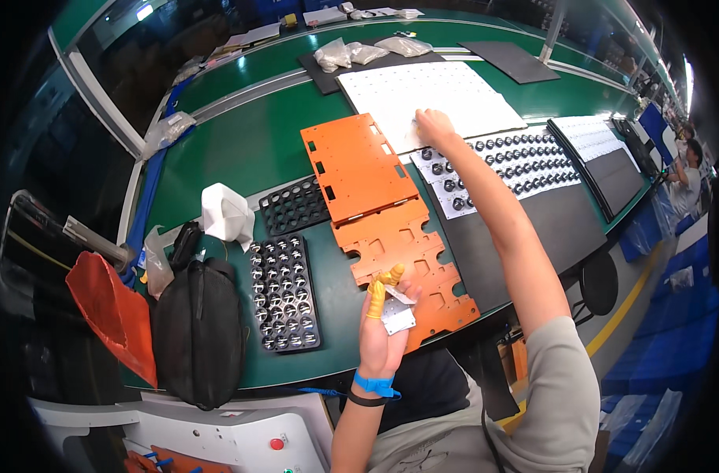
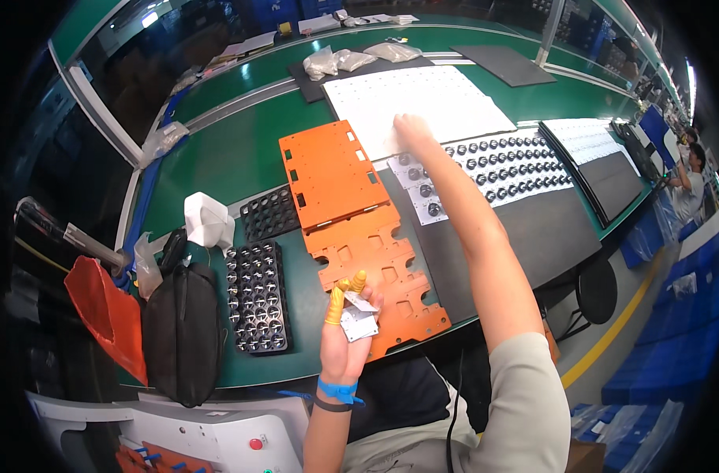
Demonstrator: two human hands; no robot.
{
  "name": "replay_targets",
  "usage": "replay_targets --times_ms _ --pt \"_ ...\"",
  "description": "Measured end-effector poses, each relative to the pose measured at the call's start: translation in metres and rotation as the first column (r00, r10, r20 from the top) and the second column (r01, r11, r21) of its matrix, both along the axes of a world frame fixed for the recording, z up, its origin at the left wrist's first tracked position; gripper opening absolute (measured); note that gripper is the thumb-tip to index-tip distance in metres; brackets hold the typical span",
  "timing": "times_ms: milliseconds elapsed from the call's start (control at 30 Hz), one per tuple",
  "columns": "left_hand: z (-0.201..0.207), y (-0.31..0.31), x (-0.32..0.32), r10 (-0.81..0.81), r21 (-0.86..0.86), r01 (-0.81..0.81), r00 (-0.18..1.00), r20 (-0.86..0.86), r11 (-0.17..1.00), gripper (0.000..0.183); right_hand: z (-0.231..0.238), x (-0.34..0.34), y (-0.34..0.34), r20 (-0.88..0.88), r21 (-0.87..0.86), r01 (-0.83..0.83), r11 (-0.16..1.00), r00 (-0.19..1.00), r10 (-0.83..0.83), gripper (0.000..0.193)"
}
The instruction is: The person places an orange panel on a workbench and applies small white adhesive pads to its surface. They then pick up small cylindrical metal components from a tray and place them onto the pads on the panel. The person handles the components one at a time and arranges them in a grid pattern on the panel.
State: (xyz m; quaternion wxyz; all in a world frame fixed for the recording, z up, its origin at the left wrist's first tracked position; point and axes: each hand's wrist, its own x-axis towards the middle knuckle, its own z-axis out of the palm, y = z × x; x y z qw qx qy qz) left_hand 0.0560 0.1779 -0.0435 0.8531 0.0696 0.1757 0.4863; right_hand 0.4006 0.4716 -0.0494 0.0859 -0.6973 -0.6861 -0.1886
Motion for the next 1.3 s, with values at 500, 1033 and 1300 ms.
replay_targets --times_ms 500,1033,1300 --pt "0.015 0.005 -0.002 -0.029 -0.066 0.044 0.975 0.22 0.997 0.04 0.033 -0.002 -0.034 -0.339 0.277 -0.094 0.956 0.922 0.189 0.034" --pt "0.052 -0.002 0.0 -0.114 0.029 0.111 0.987 0.116 0.993 0.05 0.086 -0.176 -0.294 -0.018 0.098 -0.868 0.486 0.487 0.873 0.054" --pt "0.016 0.008 -0.002 -0.06 -0.057 0.066 0.994 0.09 0.996 0.03 0.097 -0.132 -0.243 -0.191 0.397 -0.64 0.658 0.643 0.741 0.044"
